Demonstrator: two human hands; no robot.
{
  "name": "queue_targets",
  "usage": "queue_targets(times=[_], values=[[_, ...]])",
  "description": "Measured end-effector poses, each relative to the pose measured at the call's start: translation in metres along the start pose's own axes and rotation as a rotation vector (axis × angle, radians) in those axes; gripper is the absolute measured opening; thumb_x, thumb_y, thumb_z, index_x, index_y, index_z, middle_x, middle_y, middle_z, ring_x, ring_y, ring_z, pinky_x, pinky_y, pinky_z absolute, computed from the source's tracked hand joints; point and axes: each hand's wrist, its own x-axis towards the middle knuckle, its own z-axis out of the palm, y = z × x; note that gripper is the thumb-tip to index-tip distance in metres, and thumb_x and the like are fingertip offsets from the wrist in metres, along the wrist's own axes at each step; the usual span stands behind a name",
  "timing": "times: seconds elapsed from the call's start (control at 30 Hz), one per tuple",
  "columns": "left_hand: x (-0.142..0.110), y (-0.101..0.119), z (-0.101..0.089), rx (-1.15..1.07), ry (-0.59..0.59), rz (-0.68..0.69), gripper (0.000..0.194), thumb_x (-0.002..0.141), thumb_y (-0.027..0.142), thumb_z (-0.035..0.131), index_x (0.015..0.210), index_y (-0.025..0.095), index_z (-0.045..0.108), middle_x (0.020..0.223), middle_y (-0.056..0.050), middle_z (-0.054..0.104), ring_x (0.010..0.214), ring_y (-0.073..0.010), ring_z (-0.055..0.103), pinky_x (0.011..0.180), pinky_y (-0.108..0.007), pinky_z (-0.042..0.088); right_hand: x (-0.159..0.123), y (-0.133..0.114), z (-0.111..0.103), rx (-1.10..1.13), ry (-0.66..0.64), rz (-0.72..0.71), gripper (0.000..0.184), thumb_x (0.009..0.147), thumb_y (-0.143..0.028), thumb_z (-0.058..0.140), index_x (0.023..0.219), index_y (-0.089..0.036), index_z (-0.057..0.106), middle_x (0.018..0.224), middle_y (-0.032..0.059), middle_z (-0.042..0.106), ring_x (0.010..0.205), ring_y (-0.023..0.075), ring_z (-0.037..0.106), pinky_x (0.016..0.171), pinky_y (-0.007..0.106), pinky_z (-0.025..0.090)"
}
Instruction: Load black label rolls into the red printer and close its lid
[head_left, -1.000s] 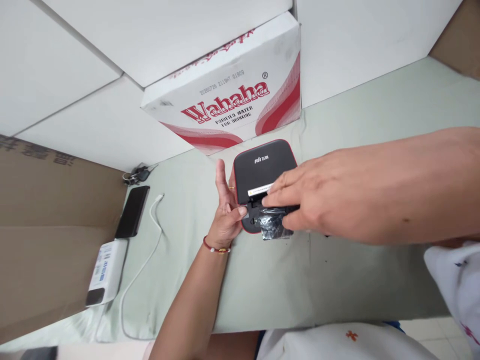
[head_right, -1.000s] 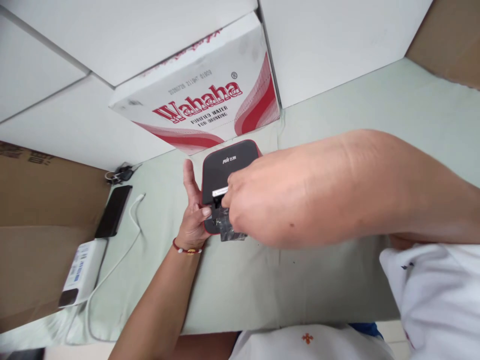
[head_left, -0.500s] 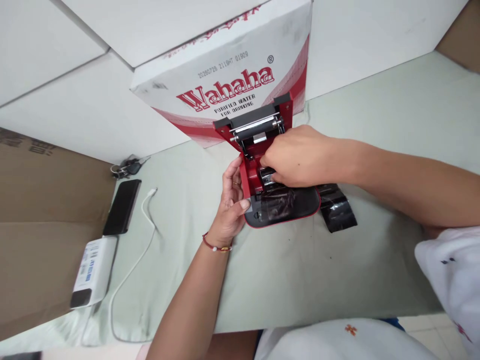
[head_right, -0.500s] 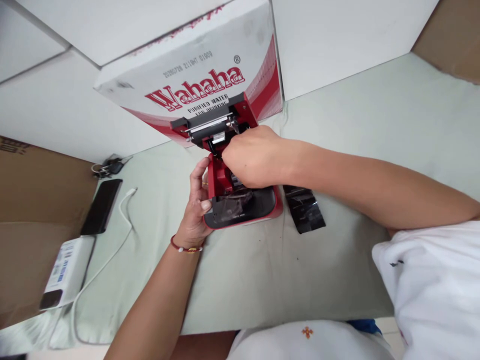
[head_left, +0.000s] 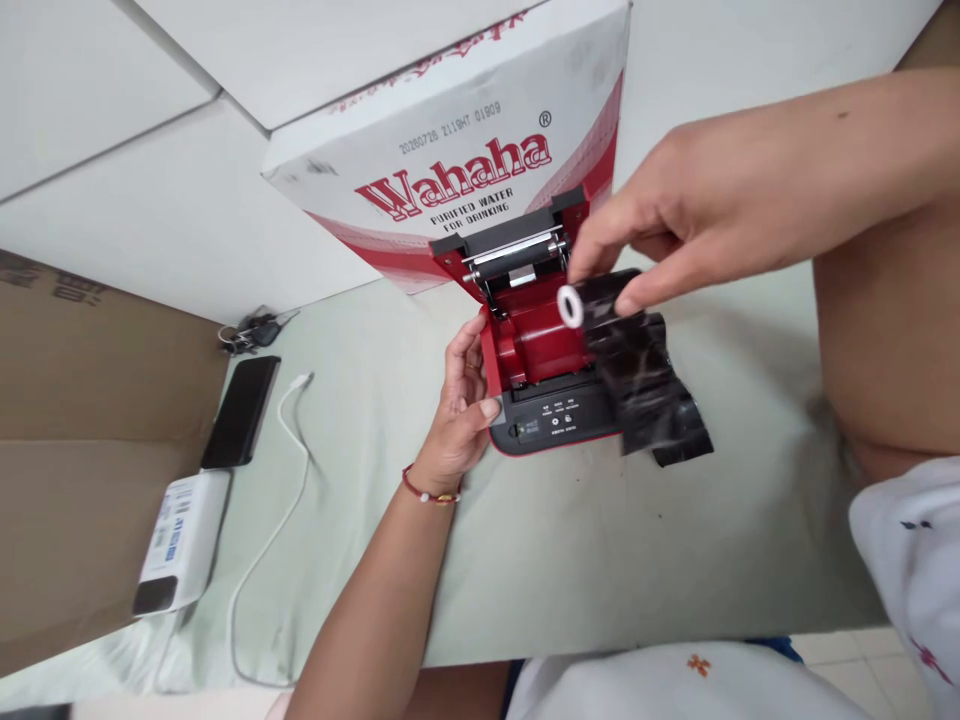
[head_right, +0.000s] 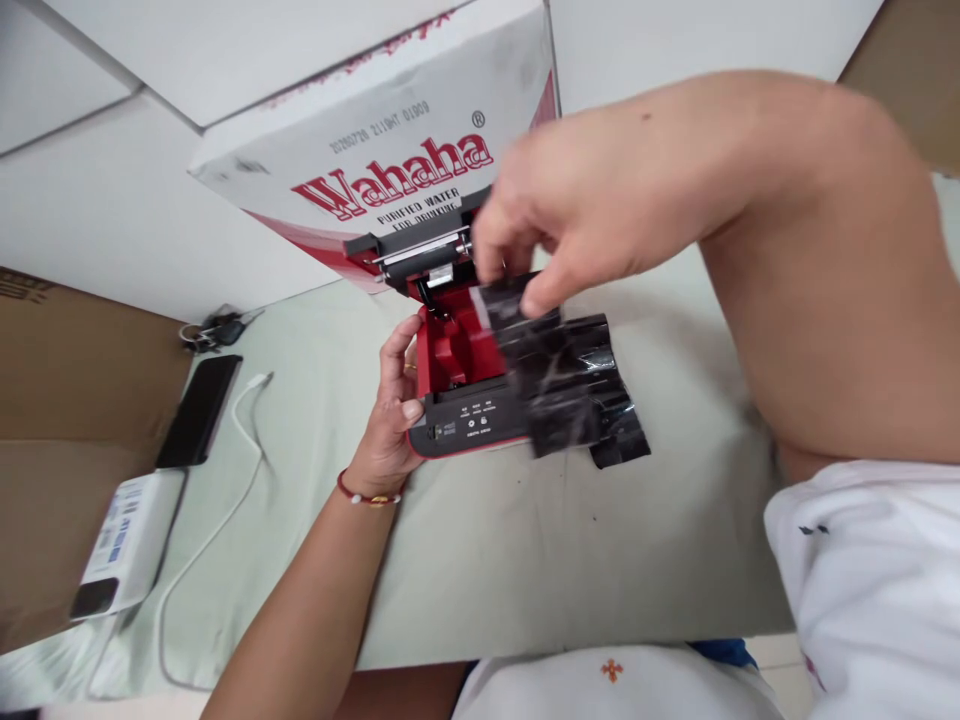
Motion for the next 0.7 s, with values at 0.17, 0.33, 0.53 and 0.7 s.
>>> queue_targets(times=[0.17, 0.33, 0.53, 0.7], values=[[0.000, 0.001, -0.004, 0.015, -0.017, -0.006, 0.097, 0.084, 0.071, 0.093, 0.169, 0.045, 0.052, 0.184, -0.005, 0.045, 0.178, -0.0387, 0.032, 0.149, -0.062, 0.024, 0.022, 0.060, 0.016, -0.175, -0.303, 0.391, 0.043, 0.094, -0.008, 0.082, 0.136, -0.018, 0.085, 0.113, 0.0013, 0.084, 0.091, 0.0113, 0.066, 0.089, 0.029, 0.041], [-0.001, 0.002, -0.003, 0.028, -0.005, -0.022, 0.098, 0.084, 0.072, 0.093, 0.169, 0.046, 0.052, 0.183, -0.004, 0.045, 0.179, -0.0384, 0.030, 0.149, -0.063, 0.022, 0.035, 0.043, 0.029, -0.163, -0.363, 0.382, 0.059, 0.094, -0.019, 0.088, 0.152, -0.019, 0.077, 0.134, 0.0059, 0.081, 0.114, 0.0176, 0.072, 0.093, 0.031, 0.043], [0.000, 0.002, -0.002, 0.006, -0.018, -0.016, 0.094, 0.086, 0.070, 0.092, 0.168, 0.047, 0.052, 0.181, -0.004, 0.047, 0.177, -0.0383, 0.035, 0.147, -0.063, 0.029, 0.042, 0.016, 0.044, -0.175, -0.497, 0.300, 0.033, 0.089, -0.015, 0.090, 0.122, -0.012, 0.086, 0.116, 0.0083, 0.084, 0.105, 0.0203, 0.074, 0.089, 0.034, 0.046], [0.000, -0.001, -0.003, 0.012, -0.012, -0.006, 0.096, 0.084, 0.071, 0.093, 0.167, 0.046, 0.053, 0.184, -0.004, 0.045, 0.179, -0.0378, 0.030, 0.149, -0.060, 0.024, 0.022, 0.015, 0.031, -0.110, -0.506, 0.104, 0.035, 0.088, -0.005, 0.085, 0.121, -0.015, 0.087, 0.098, -0.0006, 0.081, 0.078, 0.0110, 0.064, 0.077, 0.030, 0.044]])
